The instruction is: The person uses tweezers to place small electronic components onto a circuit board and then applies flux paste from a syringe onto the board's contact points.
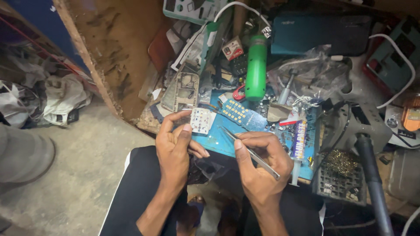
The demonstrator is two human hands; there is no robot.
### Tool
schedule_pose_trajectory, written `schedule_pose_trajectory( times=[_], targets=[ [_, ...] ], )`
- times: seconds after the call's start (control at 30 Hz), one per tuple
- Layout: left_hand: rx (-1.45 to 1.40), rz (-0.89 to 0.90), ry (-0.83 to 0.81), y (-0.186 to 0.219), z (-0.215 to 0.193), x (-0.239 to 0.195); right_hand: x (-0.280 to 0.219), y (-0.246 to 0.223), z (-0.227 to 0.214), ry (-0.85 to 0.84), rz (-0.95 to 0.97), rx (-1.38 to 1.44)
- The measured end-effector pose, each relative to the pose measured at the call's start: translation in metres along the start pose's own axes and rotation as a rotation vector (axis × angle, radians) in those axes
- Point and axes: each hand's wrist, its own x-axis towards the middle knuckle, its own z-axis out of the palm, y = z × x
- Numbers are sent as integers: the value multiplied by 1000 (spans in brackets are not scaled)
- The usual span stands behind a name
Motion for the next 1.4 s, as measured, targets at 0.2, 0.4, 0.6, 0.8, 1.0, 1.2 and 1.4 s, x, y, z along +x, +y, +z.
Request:
schedule_pose_trajectory(
  times=[0.2, 0.4, 0.6, 0.8, 1.0, 1.2, 1.4],
  targets=[
    [1, 13, -1, -1, 1, 1, 1, 1, 1, -3, -26, -34],
    [11, 3, 11, -2, 2, 0, 2, 1, 1, -1, -22, -38],
    [-6, 3, 11, -2, 3, 0, 3, 0, 2, 3, -16, -30],
    [-6, 13, 1, -3, 1, 0, 1, 2, 3, -3, 23, 25],
    [-44, -17, 24, -3, 1, 1, -1, 7, -3, -30, 61, 84],
    [-47, -53, 61, 3, 0, 1, 1, 9, -10, -72, 79, 128],
    [-88, -97, 76, 5, -1, 4, 0, 7, -12, -91, 115, 89]
  ],
)
